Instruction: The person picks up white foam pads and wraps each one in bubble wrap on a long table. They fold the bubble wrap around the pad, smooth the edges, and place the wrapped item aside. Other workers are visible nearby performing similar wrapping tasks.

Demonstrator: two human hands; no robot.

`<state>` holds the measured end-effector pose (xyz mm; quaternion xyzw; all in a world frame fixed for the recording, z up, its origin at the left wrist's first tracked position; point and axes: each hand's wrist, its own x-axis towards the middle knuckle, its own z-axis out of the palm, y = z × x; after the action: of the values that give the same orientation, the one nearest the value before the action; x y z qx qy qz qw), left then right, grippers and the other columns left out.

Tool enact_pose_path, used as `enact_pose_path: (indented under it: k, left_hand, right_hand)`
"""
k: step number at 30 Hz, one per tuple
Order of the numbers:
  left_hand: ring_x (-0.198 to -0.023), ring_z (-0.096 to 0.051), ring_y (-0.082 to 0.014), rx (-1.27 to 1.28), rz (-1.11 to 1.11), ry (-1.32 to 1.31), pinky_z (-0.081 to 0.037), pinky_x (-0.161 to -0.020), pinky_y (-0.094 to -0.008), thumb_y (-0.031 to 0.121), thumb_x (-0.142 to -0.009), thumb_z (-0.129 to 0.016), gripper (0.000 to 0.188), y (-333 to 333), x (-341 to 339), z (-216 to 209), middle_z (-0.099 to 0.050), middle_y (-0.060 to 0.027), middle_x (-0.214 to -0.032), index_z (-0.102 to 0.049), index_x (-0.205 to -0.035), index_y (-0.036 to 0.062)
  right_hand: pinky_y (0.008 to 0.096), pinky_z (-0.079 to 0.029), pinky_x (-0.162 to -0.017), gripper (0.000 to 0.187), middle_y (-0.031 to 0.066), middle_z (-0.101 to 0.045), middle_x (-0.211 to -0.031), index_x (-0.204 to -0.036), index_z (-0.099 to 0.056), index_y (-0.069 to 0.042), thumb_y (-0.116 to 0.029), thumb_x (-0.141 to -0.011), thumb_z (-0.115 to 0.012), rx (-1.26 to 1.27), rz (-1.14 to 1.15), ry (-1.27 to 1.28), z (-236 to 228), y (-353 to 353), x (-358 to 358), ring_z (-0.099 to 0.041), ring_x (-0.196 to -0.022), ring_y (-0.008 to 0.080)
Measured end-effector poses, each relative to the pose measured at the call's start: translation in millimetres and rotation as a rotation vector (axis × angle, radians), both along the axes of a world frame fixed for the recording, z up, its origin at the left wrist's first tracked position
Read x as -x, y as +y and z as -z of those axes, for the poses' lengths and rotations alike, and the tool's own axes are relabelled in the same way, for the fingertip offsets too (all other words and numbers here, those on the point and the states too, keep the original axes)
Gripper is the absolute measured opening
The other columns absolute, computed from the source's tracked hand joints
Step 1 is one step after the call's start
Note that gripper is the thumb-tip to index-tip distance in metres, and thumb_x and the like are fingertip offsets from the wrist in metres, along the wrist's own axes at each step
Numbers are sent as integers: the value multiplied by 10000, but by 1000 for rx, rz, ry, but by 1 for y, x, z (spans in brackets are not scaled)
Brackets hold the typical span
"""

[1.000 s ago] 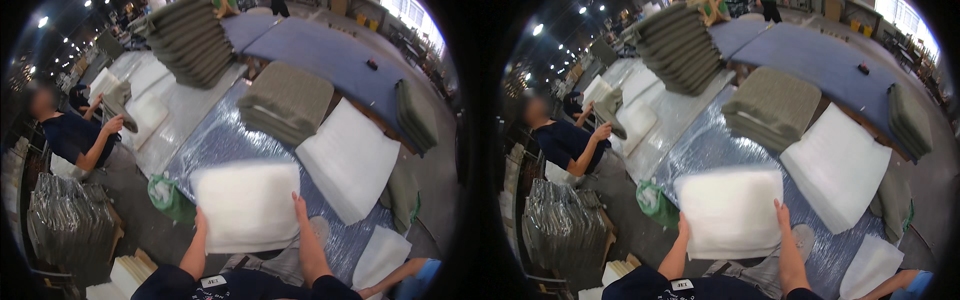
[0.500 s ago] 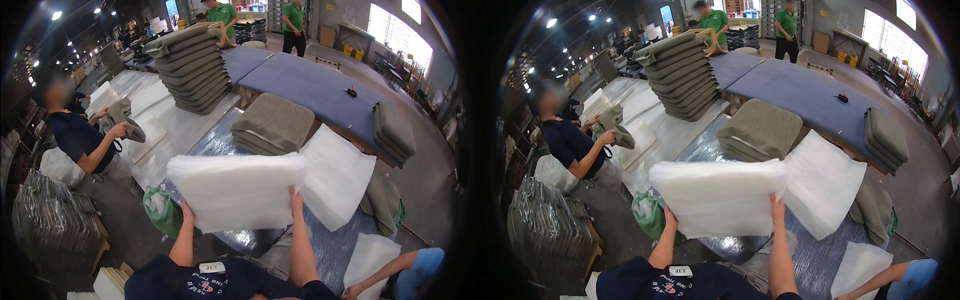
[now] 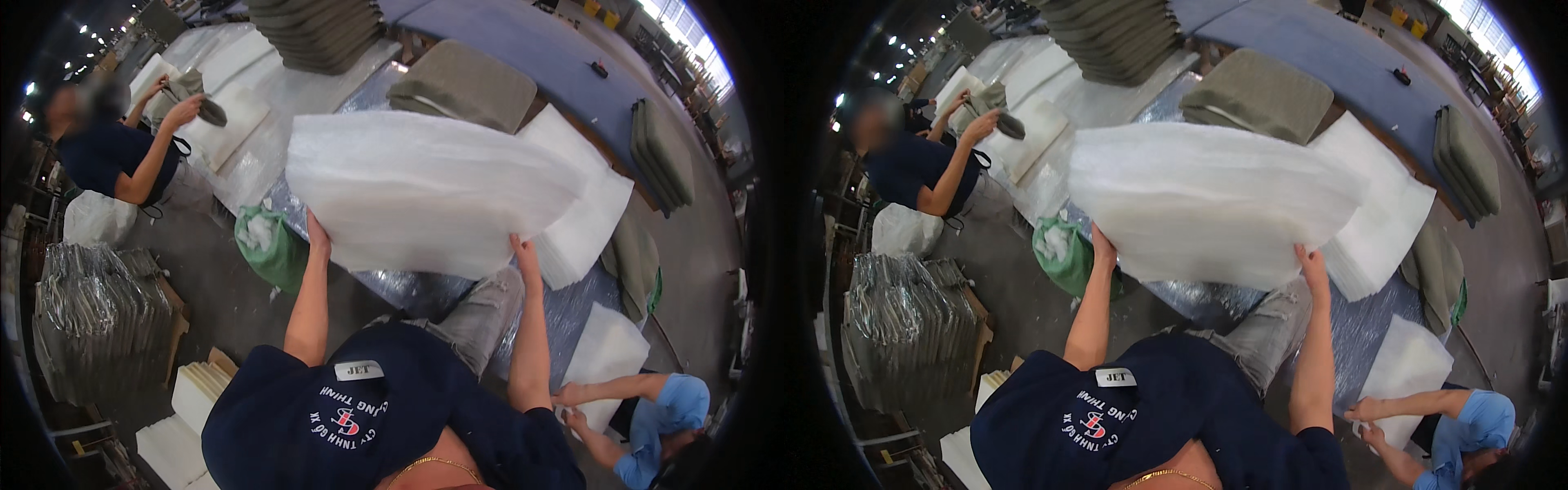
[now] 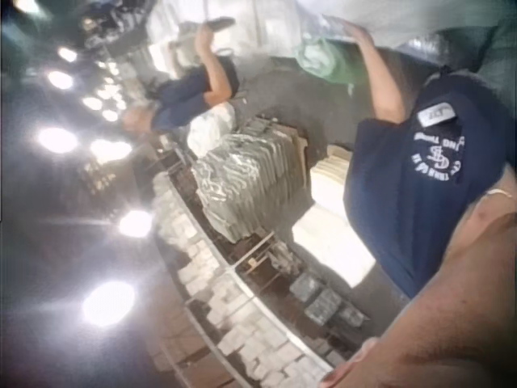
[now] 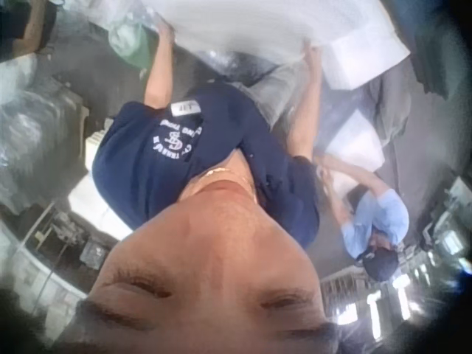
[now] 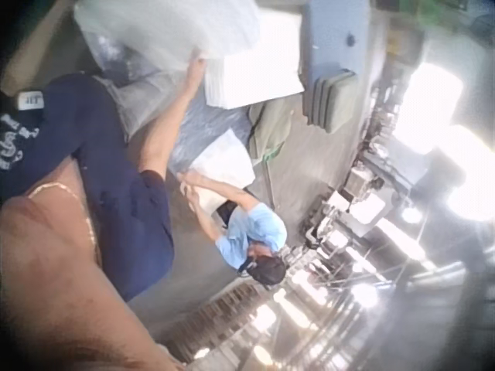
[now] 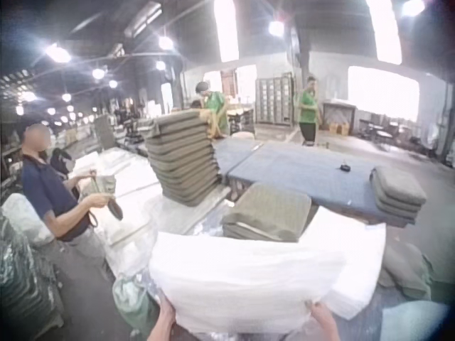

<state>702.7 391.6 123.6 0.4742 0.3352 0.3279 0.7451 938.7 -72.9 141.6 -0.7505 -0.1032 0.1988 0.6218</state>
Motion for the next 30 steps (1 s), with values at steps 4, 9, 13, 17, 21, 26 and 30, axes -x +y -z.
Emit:
enact_pose_path:
  k: [4, 9, 13, 17, 21, 26, 30]
  left_hand:
    - [-1213, -527, -202, 5, -115, -26, -398, -1035, -349, 422, -1036, -359, 520, -34, -6, -20, -567, -68, -1319, -456, -1396, 59]
    - [-1210, -531, -212, 17, -181, -30, -405, -1034, -352, 397, -1037, -364, 505, -40, -6, -21, -557, -69, -1332, -441, -1405, 61]
    - [-1276, -496, -234, 82, -149, 21, -403, -1068, -379, 396, -1039, -387, 520, -46, 4, -21, -517, -71, -1397, -389, -1449, 76]
    - [-1306, -474, -242, 130, -148, 107, -400, -1082, -395, 402, -1038, -405, 539, -56, 26, -21, -495, -71, -1426, -363, -1467, 78]
    - [-1315, -464, -244, 92, -101, 34, -399, -1087, -402, 402, -1037, -419, 545, -65, 55, -9, -486, -70, -1435, -360, -1466, 72]
    - [-1384, -391, -263, 86, -70, -72, -318, -1148, -428, 349, -1021, -437, 596, -33, 100, -14, -397, -118, -1515, -315, -1488, 0]
    - [-1418, -336, -260, -49, 223, -279, -236, -1177, -443, 486, -988, -507, 714, -16, 123, -76, -387, -106, -1523, -313, -1499, 26]
  right_hand:
    - [396, -403, -1052, 893, 183, -480, -1391, -1479, -274, 12, -360, -841, -777, 151, 282, -107, -43, -27, 17, -526, -1224, 292]
    - [383, -409, -1030, 700, 170, -540, -1314, -1357, -452, 29, -219, -810, -811, 156, 411, -879, -175, 25, 80, -547, -1187, 276]
    - [336, -479, -873, 307, 118, -679, -1021, -1060, -654, 52, -131, -841, -767, 65, 398, -650, -189, 48, 61, -641, -962, 220]
    - [325, -507, -727, 187, 117, -715, -854, -971, -679, 61, -96, -877, -715, 47, 369, -702, -203, 63, 22, -664, -782, 184]
    - [374, -518, -784, 405, 227, -713, -942, -1003, -668, 75, -302, -863, -711, 571, 67, -503, -198, 68, -10, -685, -860, 318]
    - [443, -515, -851, 545, 317, -676, -1013, -1064, -662, 98, -389, -823, -702, 526, -37, -346, -154, 67, -5, -670, -987, 412]
    - [415, -519, -805, 567, 278, -694, -985, -1055, -657, 103, -410, -820, -718, 472, 18, -307, -134, 48, -10, -683, -915, 366]
